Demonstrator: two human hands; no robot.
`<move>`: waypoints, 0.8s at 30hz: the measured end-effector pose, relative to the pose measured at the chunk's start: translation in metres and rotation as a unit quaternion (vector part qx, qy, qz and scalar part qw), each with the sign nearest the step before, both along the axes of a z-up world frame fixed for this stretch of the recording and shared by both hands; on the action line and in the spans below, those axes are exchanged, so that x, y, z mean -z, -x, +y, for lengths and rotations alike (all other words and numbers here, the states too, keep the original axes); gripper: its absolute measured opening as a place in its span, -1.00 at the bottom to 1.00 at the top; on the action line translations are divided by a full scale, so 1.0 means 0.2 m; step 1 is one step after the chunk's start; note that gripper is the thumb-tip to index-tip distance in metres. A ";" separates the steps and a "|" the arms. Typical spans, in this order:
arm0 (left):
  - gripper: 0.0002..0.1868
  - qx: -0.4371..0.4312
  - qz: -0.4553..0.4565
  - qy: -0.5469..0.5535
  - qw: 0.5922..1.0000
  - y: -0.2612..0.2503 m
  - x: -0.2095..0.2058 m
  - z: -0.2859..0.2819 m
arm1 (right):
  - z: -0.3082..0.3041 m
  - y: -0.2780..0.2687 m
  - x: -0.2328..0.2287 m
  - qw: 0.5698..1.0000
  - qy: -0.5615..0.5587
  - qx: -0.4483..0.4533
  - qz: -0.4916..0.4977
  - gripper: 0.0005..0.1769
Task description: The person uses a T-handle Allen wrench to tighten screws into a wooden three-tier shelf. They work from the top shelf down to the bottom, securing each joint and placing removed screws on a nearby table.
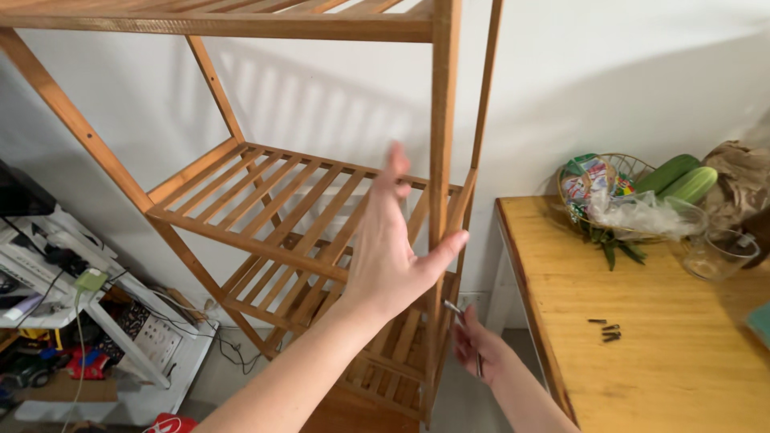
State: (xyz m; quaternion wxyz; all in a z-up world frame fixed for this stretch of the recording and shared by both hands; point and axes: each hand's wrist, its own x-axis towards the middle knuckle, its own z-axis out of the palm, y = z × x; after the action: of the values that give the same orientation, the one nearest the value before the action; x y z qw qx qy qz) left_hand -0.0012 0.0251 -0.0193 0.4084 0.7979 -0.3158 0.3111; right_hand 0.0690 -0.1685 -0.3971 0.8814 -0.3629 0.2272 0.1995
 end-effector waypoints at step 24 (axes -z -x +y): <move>-0.05 0.404 0.231 0.096 0.880 -0.11 -0.17 -0.07 | 0.27 0.08 -0.10 0.997 0.075 0.010 0.012 -0.31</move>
State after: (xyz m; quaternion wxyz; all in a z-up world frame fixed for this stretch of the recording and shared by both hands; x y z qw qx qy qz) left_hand 0.0209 0.0121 0.0142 0.6345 0.6072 -0.4760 -0.0456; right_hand 0.0534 -0.1137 -0.3776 0.8507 -0.4236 0.2555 0.1775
